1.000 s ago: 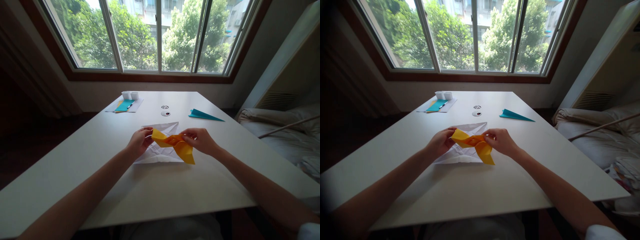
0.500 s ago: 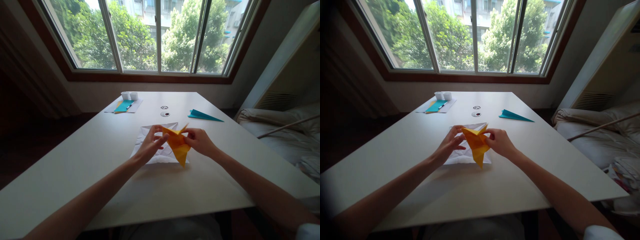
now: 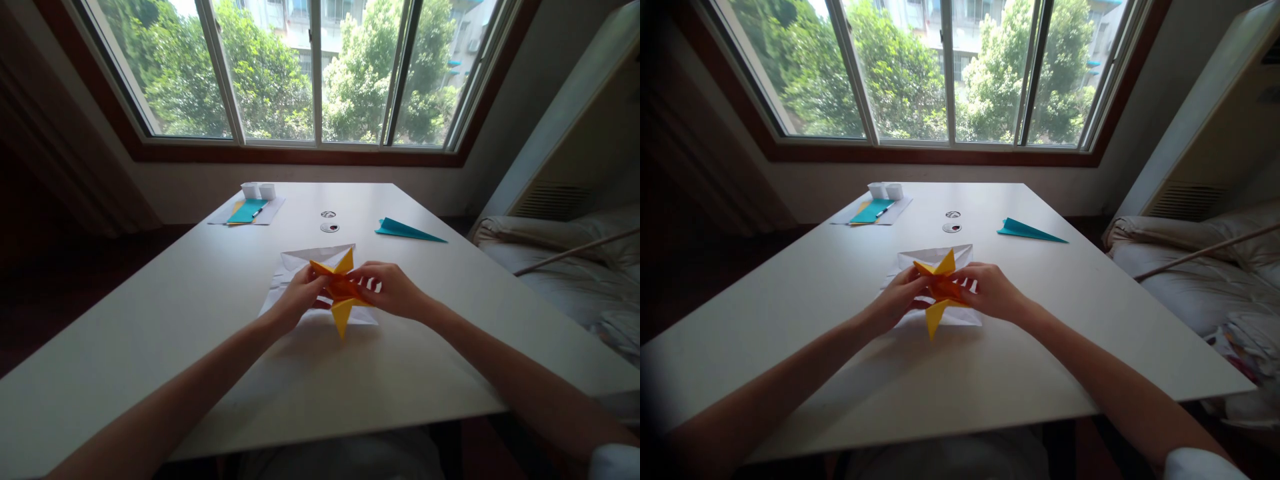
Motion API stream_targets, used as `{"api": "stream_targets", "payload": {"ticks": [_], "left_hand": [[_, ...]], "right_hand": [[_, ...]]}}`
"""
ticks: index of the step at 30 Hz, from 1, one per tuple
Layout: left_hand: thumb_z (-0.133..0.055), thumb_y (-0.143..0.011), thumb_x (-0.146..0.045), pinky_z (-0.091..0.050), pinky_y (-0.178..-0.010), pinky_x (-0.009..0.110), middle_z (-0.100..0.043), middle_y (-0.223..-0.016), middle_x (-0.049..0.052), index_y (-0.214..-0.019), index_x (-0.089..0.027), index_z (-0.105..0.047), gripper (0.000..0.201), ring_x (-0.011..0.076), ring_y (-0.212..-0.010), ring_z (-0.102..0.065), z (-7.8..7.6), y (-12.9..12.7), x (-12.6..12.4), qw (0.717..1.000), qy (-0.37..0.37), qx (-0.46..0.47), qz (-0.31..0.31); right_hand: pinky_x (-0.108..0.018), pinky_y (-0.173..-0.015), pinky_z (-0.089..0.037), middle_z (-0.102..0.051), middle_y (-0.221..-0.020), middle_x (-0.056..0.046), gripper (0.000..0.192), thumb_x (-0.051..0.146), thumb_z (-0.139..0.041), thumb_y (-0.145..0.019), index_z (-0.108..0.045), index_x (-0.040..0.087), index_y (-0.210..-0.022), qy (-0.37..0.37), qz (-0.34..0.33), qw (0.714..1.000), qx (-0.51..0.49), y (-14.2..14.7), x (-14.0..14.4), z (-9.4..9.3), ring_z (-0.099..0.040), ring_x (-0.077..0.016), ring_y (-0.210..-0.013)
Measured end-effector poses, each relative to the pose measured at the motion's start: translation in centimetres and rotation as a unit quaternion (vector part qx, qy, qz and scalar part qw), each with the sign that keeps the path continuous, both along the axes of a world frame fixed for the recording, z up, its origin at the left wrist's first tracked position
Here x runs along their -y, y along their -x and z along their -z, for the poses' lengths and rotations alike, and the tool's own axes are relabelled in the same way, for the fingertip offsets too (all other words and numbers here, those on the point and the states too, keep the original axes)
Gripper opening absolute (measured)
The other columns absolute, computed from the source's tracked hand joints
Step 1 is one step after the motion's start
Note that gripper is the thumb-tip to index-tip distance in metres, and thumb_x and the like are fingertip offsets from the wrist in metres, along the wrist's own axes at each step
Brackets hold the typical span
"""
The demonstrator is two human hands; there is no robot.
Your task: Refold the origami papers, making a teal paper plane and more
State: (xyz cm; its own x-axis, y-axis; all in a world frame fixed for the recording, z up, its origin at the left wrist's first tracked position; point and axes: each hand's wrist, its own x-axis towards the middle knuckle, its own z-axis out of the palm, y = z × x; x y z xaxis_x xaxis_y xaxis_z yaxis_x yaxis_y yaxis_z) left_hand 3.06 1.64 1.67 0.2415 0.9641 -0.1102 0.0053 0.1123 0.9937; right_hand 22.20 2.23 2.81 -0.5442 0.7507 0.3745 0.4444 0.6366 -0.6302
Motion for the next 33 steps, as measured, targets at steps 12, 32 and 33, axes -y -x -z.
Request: {"api": "stream_targets", "payload": {"ticks": [12, 32, 33], "left_hand": [[-0.055, -0.08, -0.034, -0.052, -0.059, 0.026, -0.063, -0.088, 0.005, -0.097, -0.018, -0.049, 0.024, 0.0167, -0.072, -0.064, 0.3, 0.1, 0.3, 0.999, 0.03, -0.001, 0.014], [-0.05, -0.061, -0.005, -0.047, -0.056, 0.022, -0.057, -0.08, 0.0, -0.094, -0.016, -0.05, 0.035, 0.0125, -0.068, -0.057, 1.4, 0.2, 0.1, 0.998, -0.031, 0.006, 0.049], [-0.051, -0.061, -0.005, -0.049, -0.058, 0.024, -0.059, -0.081, 0.001, -0.095, -0.016, -0.05, 0.035, 0.0137, -0.07, -0.059, 1.5, 0.3, 0.0, 0.999, -0.024, 0.018, 0.042]], "right_hand": [[-0.021, -0.058, -0.046, -0.064, -0.07, 0.002, 0.042, 0.01, -0.053, -0.069, -0.06, 0.019, -0.109, 0.008, -0.014, 0.998, 0.059, 0.4, 0.0, 0.7, -0.055, -0.0081, -0.057], [-0.025, -0.056, -0.046, -0.061, -0.074, -0.002, 0.009, 0.024, -0.047, -0.082, -0.054, 0.018, -0.079, 0.041, 0.097, 0.994, -0.014, 1.0, -0.8, 1.5, -0.054, -0.0115, -0.061], [-0.025, -0.054, -0.047, -0.061, -0.073, -0.002, 0.01, 0.026, -0.047, -0.082, -0.052, 0.018, -0.081, 0.079, 0.1, 0.991, -0.042, 0.9, -0.9, 1.4, -0.055, -0.0115, -0.06]]}}
